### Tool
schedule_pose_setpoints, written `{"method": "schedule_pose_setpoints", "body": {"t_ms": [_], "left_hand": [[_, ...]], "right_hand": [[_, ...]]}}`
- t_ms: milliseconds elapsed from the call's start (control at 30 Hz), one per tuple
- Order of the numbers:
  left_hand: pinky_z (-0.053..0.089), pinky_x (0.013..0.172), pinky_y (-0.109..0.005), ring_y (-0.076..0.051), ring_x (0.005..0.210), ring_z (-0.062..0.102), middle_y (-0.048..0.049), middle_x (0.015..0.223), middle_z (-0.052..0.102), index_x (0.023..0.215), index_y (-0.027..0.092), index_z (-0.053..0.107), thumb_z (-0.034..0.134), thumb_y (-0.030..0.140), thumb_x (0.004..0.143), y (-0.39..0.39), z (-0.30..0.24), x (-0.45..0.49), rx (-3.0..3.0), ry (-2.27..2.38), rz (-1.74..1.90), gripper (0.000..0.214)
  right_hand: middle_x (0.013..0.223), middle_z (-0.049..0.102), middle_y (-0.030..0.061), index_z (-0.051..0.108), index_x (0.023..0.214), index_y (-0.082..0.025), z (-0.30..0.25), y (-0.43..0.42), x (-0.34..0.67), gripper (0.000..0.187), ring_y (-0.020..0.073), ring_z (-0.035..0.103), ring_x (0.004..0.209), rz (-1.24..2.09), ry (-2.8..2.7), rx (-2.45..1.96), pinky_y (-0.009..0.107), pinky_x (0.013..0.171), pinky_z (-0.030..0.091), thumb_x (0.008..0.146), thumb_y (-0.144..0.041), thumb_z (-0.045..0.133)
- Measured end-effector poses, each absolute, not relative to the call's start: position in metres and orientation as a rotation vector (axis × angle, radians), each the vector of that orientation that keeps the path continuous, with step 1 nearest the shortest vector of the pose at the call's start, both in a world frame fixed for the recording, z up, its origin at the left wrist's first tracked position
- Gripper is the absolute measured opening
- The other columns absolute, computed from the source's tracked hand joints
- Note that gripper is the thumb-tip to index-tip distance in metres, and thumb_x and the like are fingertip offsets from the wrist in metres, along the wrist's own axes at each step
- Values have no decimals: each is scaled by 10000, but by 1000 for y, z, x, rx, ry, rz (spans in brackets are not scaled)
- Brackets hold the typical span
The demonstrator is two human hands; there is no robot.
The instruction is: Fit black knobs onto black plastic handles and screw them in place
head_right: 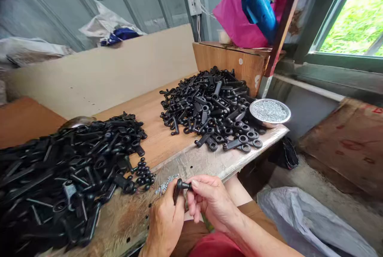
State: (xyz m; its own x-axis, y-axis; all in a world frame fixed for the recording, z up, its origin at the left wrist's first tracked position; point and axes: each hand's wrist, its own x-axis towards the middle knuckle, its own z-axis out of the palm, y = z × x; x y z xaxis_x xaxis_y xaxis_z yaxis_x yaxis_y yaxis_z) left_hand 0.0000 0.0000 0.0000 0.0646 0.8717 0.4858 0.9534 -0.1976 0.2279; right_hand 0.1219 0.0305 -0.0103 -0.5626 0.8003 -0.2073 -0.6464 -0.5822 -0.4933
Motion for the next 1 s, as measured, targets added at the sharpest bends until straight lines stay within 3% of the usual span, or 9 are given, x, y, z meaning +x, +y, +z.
{"method": "schedule_pose_setpoints", "body": {"t_ms": [467,600,700,800,900,1000], "left_hand": [[436,437,-211,-173,420,607,-31,462,592,865,103,561,294,102,852,-1,-9,12,-1960,-1843,-549,268],[465,485,-222,-191,477,632,-44,506,622,919,76,584,418,206,860,5,-15,13,-2000,-2032,-327,219],[489,565,-232,-205,606,667,-62,616,671,1005,90,579,479,199,844,15,-18,13,-2069,-2178,-21,219],[497,611,-251,-209,666,672,-67,674,685,1027,113,582,462,104,828,28,-20,15,-2153,-2155,81,233],[502,662,-295,-218,707,669,-96,708,681,996,99,597,381,5,815,38,-22,18,-2254,-2086,152,297],[505,630,-329,-240,696,662,-132,726,668,925,75,616,340,-33,797,44,-20,21,-2361,-2000,213,323]], "right_hand": [[461,523,-21,638,694,-86,-8,30,122,279,60,453,307,2060,-434,-641,117,230,293,628,-337,740],[453,469,-53,594,724,-111,-12,33,117,339,42,394,305,1998,-492,-727,125,250,263,632,-417,706],[479,463,-44,546,718,-139,-22,46,124,386,70,419,332,1923,-894,-962,163,280,302,717,-525,547],[467,483,-21,560,711,-146,-28,68,143,349,110,458,362,1705,-1333,-1193,205,326,336,751,-487,499],[504,491,-27,608,845,-159,-20,90,158,232,117,482,471,1357,-1467,-1281,218,469,386,757,-363,538],[607,553,0,603,976,-162,-6,101,149,265,125,521,580,1108,-1725,-1239,228,597,405,844,-297,417]]}}
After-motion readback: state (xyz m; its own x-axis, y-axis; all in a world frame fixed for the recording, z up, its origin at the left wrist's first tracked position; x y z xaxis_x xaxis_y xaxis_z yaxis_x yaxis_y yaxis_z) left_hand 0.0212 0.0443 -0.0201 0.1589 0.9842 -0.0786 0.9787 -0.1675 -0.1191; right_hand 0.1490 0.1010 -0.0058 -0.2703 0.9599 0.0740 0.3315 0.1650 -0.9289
